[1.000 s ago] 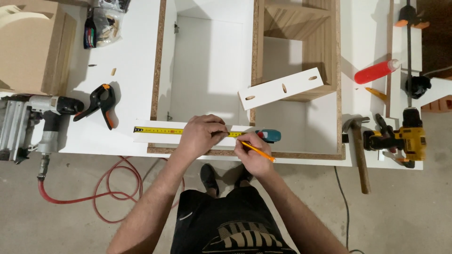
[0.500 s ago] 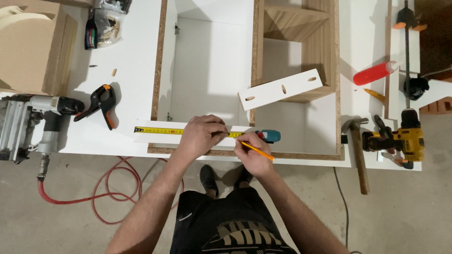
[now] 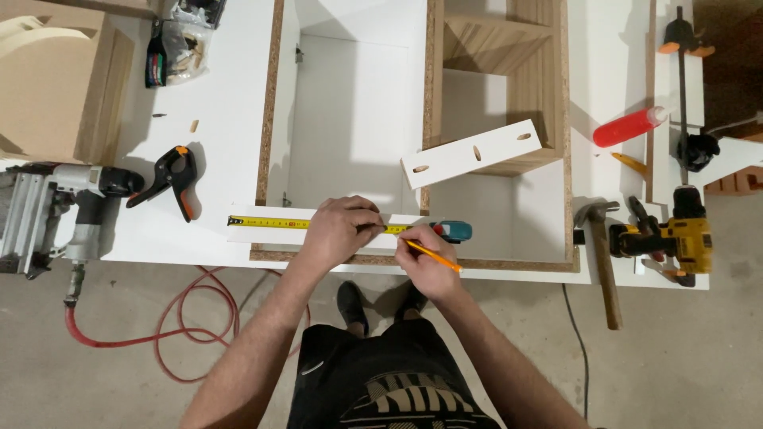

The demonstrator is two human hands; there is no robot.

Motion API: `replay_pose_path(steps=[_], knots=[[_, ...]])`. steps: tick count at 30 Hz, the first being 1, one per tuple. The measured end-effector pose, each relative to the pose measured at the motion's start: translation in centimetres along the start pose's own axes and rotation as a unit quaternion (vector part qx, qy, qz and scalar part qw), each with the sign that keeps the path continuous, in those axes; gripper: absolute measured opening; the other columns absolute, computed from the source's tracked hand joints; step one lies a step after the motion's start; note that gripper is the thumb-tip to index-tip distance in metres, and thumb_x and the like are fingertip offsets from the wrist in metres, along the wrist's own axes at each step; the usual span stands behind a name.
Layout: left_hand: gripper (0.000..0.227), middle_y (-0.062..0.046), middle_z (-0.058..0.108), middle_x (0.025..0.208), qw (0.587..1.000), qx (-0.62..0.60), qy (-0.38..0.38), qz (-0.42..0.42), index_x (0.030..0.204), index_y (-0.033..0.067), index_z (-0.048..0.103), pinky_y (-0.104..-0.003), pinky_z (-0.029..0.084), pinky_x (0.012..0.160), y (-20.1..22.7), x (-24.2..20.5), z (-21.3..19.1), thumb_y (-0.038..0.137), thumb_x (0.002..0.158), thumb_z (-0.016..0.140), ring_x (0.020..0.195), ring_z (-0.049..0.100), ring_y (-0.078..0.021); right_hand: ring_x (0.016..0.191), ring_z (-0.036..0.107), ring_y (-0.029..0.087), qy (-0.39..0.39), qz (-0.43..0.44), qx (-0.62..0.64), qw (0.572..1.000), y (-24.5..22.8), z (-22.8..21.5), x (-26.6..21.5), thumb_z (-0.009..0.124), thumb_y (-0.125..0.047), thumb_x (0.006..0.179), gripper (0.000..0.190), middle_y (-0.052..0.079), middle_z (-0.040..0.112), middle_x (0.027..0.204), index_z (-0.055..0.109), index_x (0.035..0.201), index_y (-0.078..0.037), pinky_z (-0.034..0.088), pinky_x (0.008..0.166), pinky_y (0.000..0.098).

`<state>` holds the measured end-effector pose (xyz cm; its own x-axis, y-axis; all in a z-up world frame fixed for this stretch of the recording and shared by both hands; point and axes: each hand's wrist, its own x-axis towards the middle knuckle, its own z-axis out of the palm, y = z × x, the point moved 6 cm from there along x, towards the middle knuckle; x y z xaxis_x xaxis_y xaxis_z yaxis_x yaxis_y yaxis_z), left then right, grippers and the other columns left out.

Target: Drilling pocket holes into wood pieces using a jig and power drill, measuring wood components, and cutting wood with a miter saw.

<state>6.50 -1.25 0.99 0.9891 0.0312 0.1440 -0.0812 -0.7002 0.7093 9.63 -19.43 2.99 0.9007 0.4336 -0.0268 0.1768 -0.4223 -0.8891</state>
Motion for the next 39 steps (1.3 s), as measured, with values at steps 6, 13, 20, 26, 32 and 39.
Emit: replay_pose_path(steps=[6,13,20,26,32,39], knots=[[0.009,0.004,0.075,0.108,1.0,0.012,-0.021,-0.003,0.099,0.024,0.079,-0.038,0.049,0.096,-0.4,0.0,0.3,0.024,0.09,0.077,0.105,0.072,-0.021,0.092,0.075,0.028,0.063,-0.184,-0.032,0.98,-1.0,-3.8,-2.3,0.066,-0.006,0.095,0.02,0.012,0.077,0.097,0.075,0.112,-0.006,0.062,0.08,0.037],[0.017,-0.005,0.075,0.118,0.994,0.052,-0.092,-0.038,0.103,0.0126,0.079,-0.039,0.051,0.098,0.5,0.9,-0.2,0.025,0.095,0.071,0.115,0.07,-0.0268,0.101,0.07,0.048,-0.045,-0.272,-0.274,0.921,-2.0,-6.7,0.1,0.074,-0.014,0.089,0.032,0.024,0.072,0.104,0.066,0.118,-0.006,0.056,0.088,0.0542],[0.019,0.009,0.075,0.1,0.971,0.232,-0.048,0.047,0.108,0.0283,0.078,-0.037,0.046,0.11,6.5,3.0,-4.1,0.04,0.098,0.067,0.106,0.073,-0.0153,0.099,0.071,0.039,0.059,-0.252,-0.253,0.932,-3.1,-10.2,-2.2,0.076,-0.025,0.093,0.034,0.016,0.069,0.103,0.066,0.122,-0.012,0.058,0.086,0.0446],[0.027,-0.011,0.065,0.128,0.902,0.12,0.202,0.363,0.117,0.0103,0.068,-0.052,0.047,0.111,22.8,2.6,-4.8,0.013,0.094,0.08,0.124,0.063,-0.0334,0.108,0.07,0.02,0.229,-0.134,-0.093,0.96,1.6,-22.9,-6.6,0.081,-0.027,0.087,0.04,0.009,0.072,0.119,0.07,0.12,-0.009,0.055,0.101,0.0308],[0.016,-0.006,0.078,0.105,0.956,0.037,-0.056,0.285,0.105,0.0142,0.075,-0.036,0.065,0.081,25.6,2.3,12.7,0.026,0.097,0.068,0.09,0.075,-0.021,0.083,0.07,0.021,0.294,0.062,-0.194,0.934,16.9,-35.1,-8.8,0.079,-0.031,0.089,0.039,0.008,0.075,0.102,0.066,0.119,-0.01,0.055,0.07,0.034],[0.023,-0.024,0.054,0.111,0.915,0.214,-0.253,0.23,0.115,-0.0031,0.051,-0.044,0.05,0.073,28.3,7.8,40.6,0.008,0.096,0.059,0.091,0.058,-0.0352,0.096,0.07,0.031,0.232,0.112,-0.269,0.928,30.5,-38.4,-3.7,0.073,-0.036,0.093,0.045,0.013,0.073,0.109,0.063,0.126,-0.007,0.057,0.075,0.043]])
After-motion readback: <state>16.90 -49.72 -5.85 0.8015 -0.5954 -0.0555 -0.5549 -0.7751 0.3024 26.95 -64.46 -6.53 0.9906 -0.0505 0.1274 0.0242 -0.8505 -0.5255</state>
